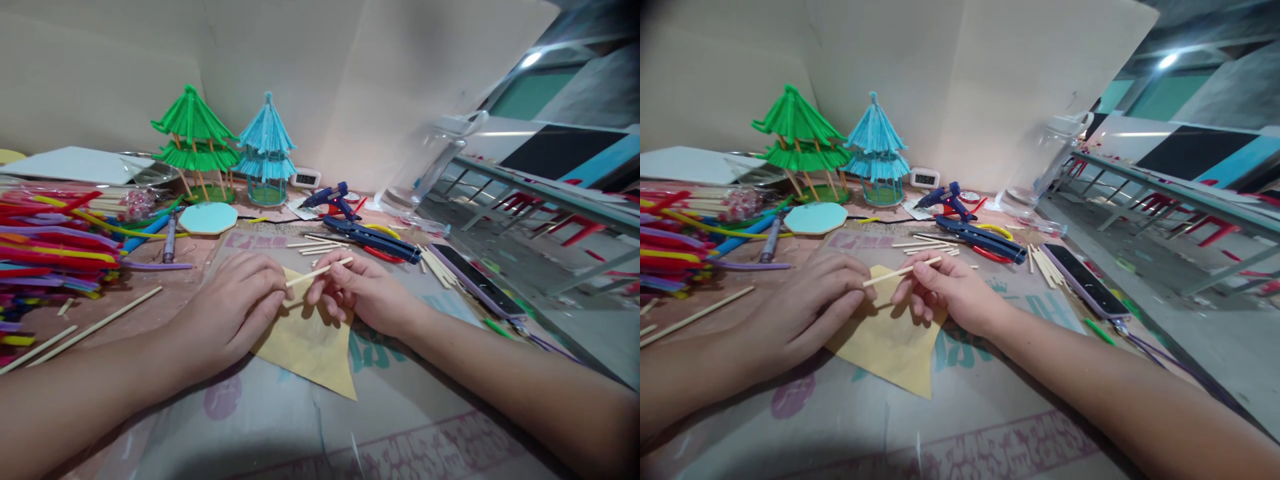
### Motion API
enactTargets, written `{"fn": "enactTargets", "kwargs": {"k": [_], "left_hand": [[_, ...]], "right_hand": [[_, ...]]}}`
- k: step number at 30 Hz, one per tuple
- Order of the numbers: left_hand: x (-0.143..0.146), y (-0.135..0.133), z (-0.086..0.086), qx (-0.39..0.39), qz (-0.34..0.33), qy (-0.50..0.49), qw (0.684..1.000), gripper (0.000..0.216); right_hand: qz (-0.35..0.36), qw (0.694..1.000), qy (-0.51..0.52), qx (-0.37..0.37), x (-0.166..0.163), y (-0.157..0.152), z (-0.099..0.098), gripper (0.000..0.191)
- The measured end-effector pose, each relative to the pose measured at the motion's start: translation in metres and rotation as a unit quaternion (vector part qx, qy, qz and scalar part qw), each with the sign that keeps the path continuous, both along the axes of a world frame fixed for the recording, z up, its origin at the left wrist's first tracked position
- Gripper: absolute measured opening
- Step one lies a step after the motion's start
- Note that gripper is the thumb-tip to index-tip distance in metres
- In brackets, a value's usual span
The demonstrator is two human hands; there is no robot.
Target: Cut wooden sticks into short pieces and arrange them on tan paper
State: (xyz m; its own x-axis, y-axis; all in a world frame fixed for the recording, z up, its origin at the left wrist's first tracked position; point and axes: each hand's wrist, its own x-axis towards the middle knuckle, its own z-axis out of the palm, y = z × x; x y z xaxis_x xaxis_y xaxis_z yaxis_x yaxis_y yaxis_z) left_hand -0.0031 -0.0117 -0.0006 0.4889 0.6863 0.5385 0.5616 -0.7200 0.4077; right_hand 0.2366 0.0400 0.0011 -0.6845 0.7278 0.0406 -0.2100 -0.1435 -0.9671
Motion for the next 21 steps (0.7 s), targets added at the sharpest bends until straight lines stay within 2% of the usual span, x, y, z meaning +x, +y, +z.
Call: {"fn": "enactTargets", "kwargs": {"k": [2, 4, 10, 16, 21], "left_hand": [[-0.0006, -0.0002, -0.0015, -0.008, 0.022, -0.009, 1.0, 0.014], [-0.0011, -0.0001, -0.0017, -0.025, 0.026, -0.011, 0.999, 0.014], [-0.0005, 0.0028, 0.0033, -0.042, 0.004, -0.012, 0.999, 0.036], [0.0006, 0.0031, 0.0026, -0.027, -0.007, 0.026, 0.999, 0.036], [-0.0001, 0.0017, -0.0013, -0.022, -0.02, 0.012, 0.999, 0.033]], "right_hand": [[0.004, 1.0, 0.003, 0.003, 0.0, 0.0009, -0.0012, 0.034], [0.006, 1.0, -0.004, 0.009, 0.0003, 0.0009, -0.0021, 0.034], [0.011, 1.0, -0.024, 0.014, 0.0023, -0.0016, -0.0022, 0.032], [0.016, 0.999, -0.022, 0.019, 0.0031, -0.0029, -0.0029, 0.046], [-0.004, 1.0, 0.013, -0.01, 0.0013, 0.0009, -0.0011, 0.033]]}}
